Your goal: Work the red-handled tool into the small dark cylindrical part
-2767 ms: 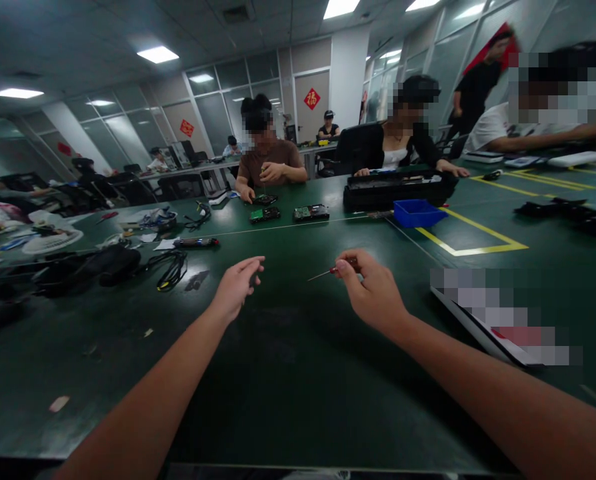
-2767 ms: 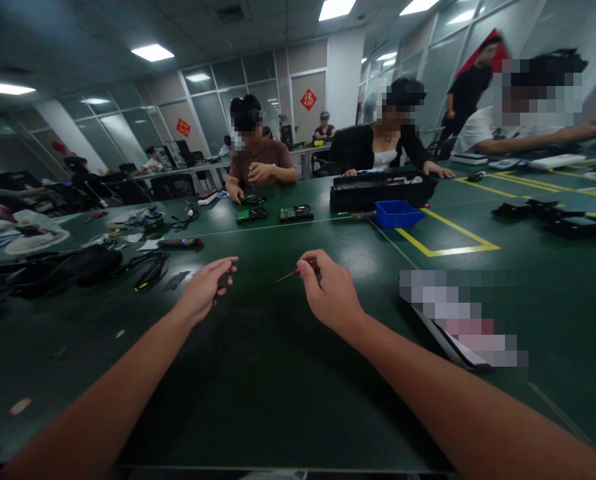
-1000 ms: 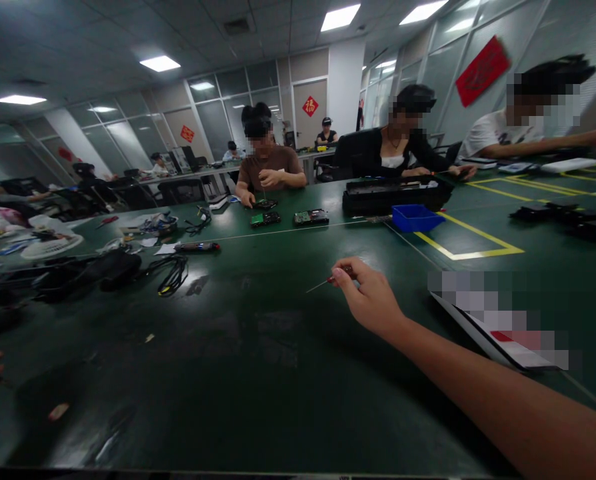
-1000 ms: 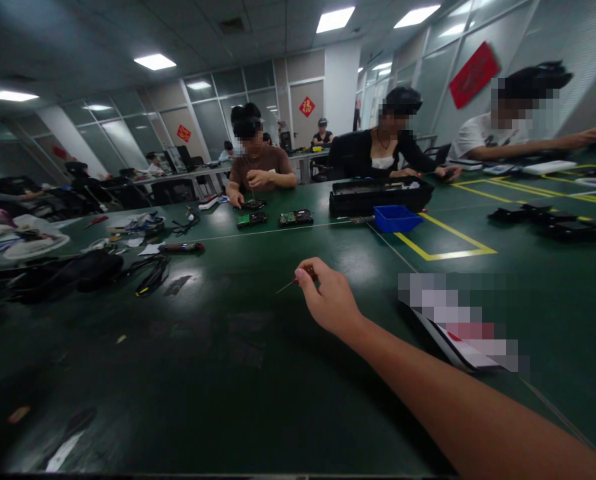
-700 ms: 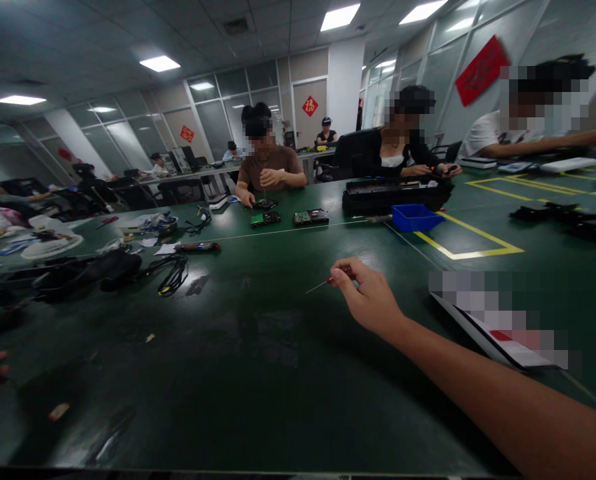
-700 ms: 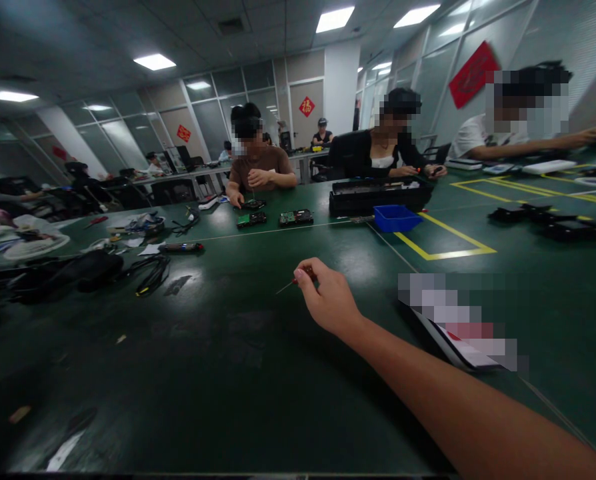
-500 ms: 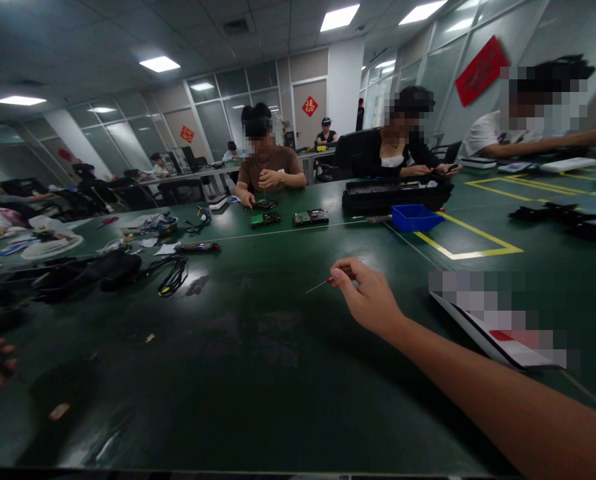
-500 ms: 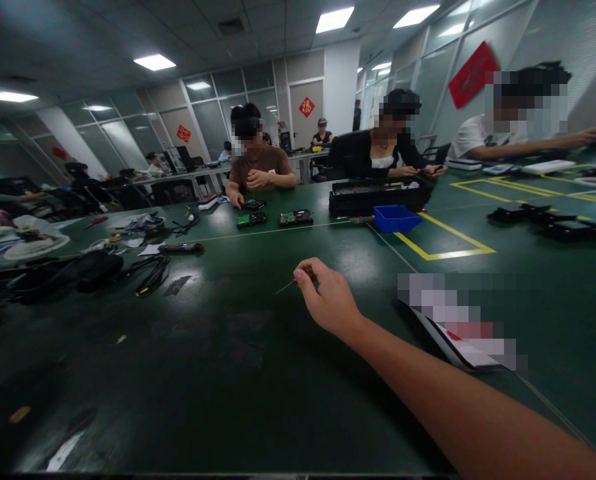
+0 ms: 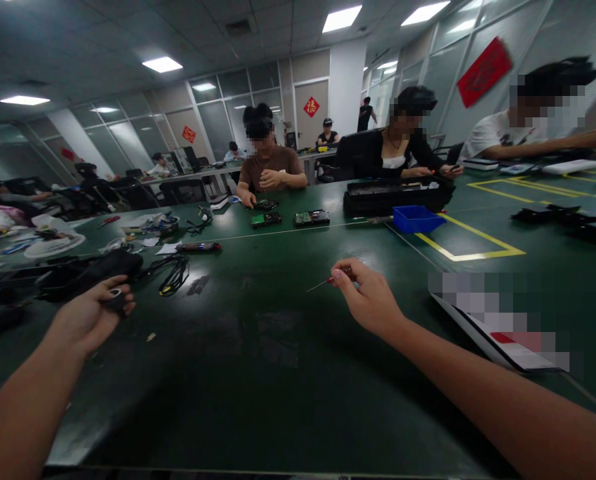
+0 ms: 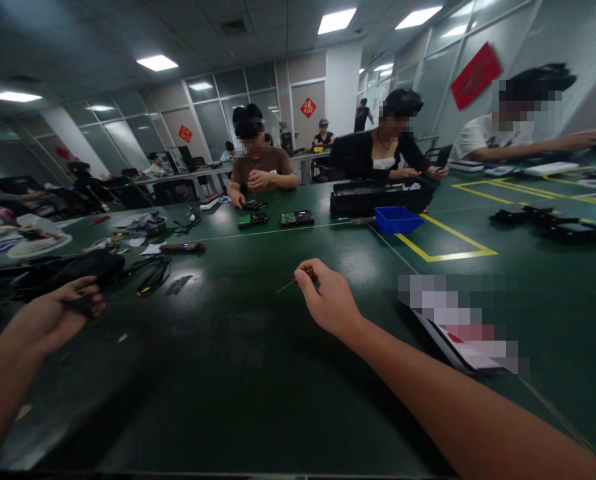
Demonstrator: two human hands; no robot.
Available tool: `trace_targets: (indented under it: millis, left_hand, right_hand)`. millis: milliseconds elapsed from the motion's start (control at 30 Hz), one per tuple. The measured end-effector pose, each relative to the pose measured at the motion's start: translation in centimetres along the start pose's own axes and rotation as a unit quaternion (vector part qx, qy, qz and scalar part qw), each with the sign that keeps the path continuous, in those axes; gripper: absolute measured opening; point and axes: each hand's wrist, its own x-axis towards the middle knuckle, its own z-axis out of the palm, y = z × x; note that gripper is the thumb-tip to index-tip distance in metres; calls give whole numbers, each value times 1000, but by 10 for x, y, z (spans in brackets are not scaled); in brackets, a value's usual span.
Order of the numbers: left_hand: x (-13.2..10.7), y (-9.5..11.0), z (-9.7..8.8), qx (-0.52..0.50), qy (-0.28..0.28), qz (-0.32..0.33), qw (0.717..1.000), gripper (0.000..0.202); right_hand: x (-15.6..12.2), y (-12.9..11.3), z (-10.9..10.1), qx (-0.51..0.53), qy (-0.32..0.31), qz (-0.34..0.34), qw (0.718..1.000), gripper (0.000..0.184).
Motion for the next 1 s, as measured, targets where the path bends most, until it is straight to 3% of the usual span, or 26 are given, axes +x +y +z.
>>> trace_targets:
  millis: [167, 333, 400, 533, 633, 833, 900, 1000]
  left_hand:
    - [-35, -18, 63, 31, -198, -48, 979, 40]
    - [-75, -34, 117, 72, -353, -29, 932, 49]
    - [-90, -39, 134, 93, -397, -18, 913, 51]
    - [-118, -55, 161, 161, -424, 47, 890, 47]
    - [-133, -74, 171, 232, -443, 102, 860, 47]
    - [-135, -114, 165, 423, -456, 222, 750, 68]
    - [-128, -121, 163, 419, -450, 239, 751, 67]
    - [-120, -122, 164, 401, -436, 248, 767, 47]
  right_hand:
    - [-1, 1, 0, 3, -20, 4, 1000, 20]
    - [-3, 0, 1, 12, -54, 1, 998, 18]
    - [-3, -1, 1, 11, -63, 4, 998, 18]
    - [-1, -2, 1, -9, -61, 8, 998, 19]
    - [-1, -4, 0, -21, -63, 5, 998, 20]
    - [-4, -9, -2, -16, -55, -2, 998, 20]
    - [-5, -8, -2, -2, -47, 2, 999, 17]
    - [-6, -7, -2, 41, -31, 16, 999, 18]
